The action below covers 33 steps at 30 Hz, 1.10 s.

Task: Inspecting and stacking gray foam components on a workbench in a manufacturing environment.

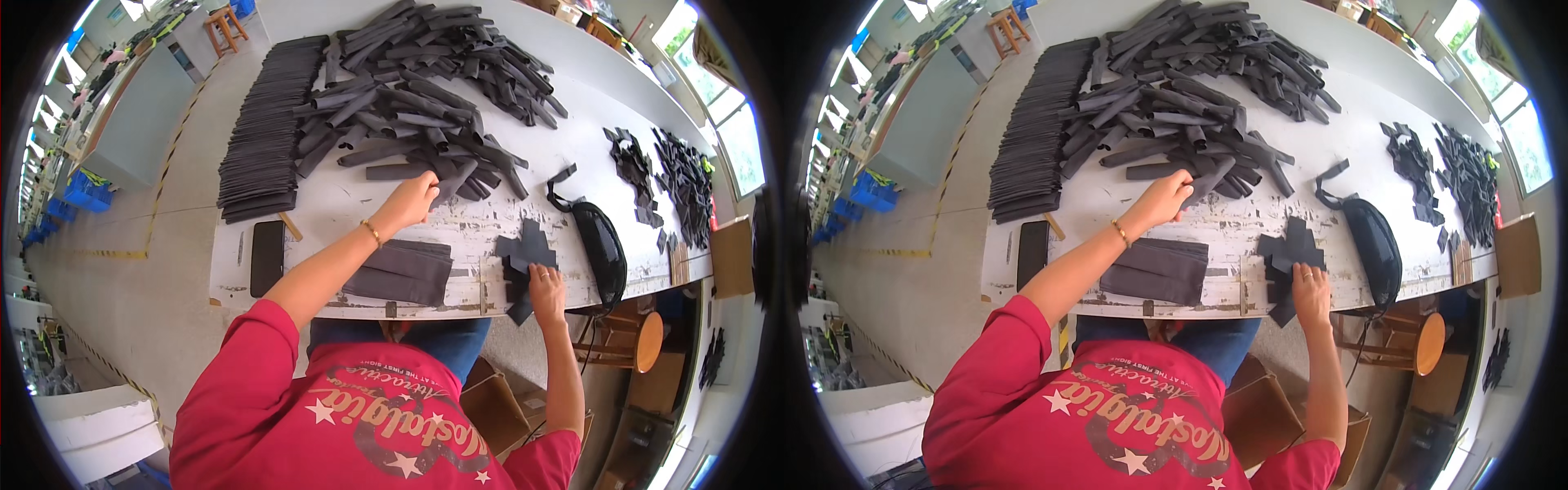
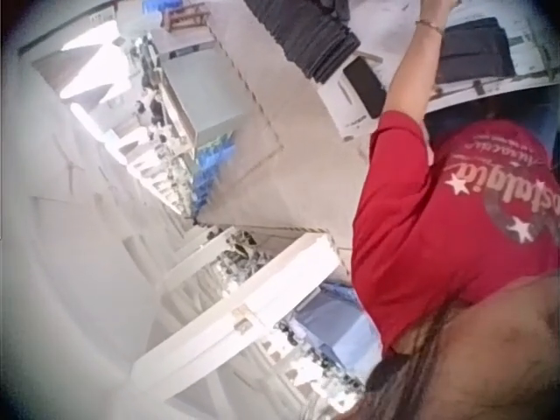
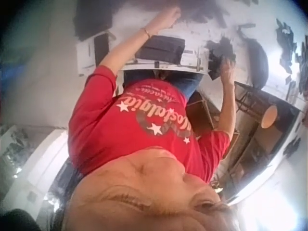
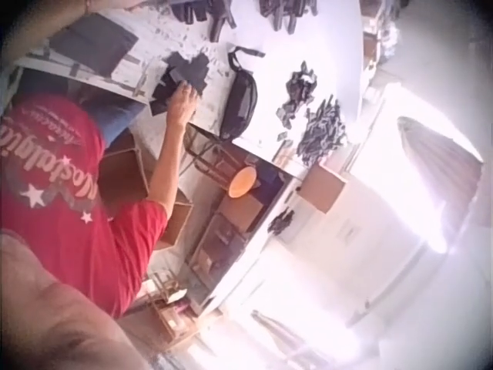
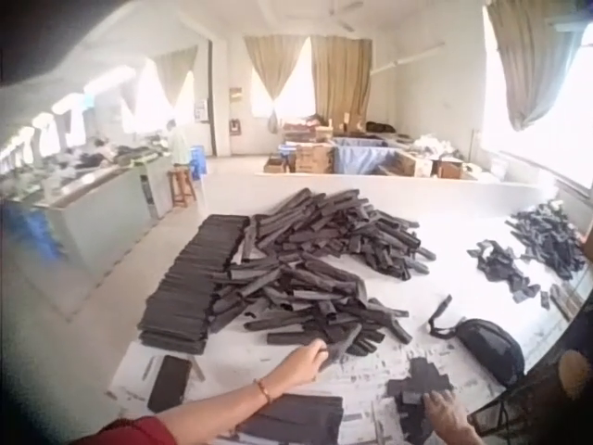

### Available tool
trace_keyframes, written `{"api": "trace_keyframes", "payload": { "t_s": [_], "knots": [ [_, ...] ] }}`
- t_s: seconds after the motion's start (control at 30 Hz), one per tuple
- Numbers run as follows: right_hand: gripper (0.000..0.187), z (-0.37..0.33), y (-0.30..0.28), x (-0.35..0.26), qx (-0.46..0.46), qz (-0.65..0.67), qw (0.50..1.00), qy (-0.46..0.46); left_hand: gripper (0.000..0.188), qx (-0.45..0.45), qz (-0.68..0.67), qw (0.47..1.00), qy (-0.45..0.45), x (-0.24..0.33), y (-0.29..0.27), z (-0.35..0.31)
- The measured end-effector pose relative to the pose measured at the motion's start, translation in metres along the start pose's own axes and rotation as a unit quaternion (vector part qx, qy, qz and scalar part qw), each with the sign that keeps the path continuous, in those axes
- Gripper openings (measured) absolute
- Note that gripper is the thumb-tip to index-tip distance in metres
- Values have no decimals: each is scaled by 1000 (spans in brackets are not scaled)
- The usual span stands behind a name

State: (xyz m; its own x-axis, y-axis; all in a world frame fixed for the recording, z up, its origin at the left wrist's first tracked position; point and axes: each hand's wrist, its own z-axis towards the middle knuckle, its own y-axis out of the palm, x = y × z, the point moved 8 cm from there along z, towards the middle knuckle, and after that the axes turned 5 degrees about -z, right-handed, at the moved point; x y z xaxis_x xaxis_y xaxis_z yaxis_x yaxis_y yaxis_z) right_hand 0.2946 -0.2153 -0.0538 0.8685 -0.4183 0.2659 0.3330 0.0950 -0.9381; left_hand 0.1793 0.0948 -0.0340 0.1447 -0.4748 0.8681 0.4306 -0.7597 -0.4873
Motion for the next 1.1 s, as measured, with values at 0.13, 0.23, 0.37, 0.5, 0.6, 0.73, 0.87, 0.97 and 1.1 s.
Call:
{"api": "trace_keyframes", "payload": {
  "t_s": [0.13, 0.23, 0.37, 0.5, 0.6, 0.73, 0.87, 0.97, 1.1],
  "knots": [
    [21, 13, -9, -14, 15, 24, 999, -41, 25, 28, -351, 920, -171, -10, -15, -37],
    [22, 30, -34, -12, 70, 72, 995, 3, 32, 82, -632, 755, -154, -11, -23, -57],
    [31, 58, -69, -28, 135, 88, 985, 67, 29, 93, -698, 695, -147, -16, -23, -70],
    [42, 93, -118, -96, 76, 222, 972, 4, 28, 99, -691, 696, -168, -1, -24, -83],
    [39, 99, -124, -128, 60, 332, 941, 7, 29, 96, -678, 708, -173, 3, -23, -86],
    [46, 93, -130, -140, 54, 380, 921, 60, 29, 80, -689, 706, -144, -5, -27, -88],
    [49, 86, -119, -145, 51, 377, 923, 51, 29, 70, -723, 667, -164, -4, -26, -91],
    [47, 80, -128, -148, 96, 350, 932, 21, 30, 76, -714, 673, -178, -7, -23, -90],
    [45, 74, -126, -141, 99, 376, 920, 51, 34, 77, -706, 686, -160, -16, -21, -86]
  ]
}}
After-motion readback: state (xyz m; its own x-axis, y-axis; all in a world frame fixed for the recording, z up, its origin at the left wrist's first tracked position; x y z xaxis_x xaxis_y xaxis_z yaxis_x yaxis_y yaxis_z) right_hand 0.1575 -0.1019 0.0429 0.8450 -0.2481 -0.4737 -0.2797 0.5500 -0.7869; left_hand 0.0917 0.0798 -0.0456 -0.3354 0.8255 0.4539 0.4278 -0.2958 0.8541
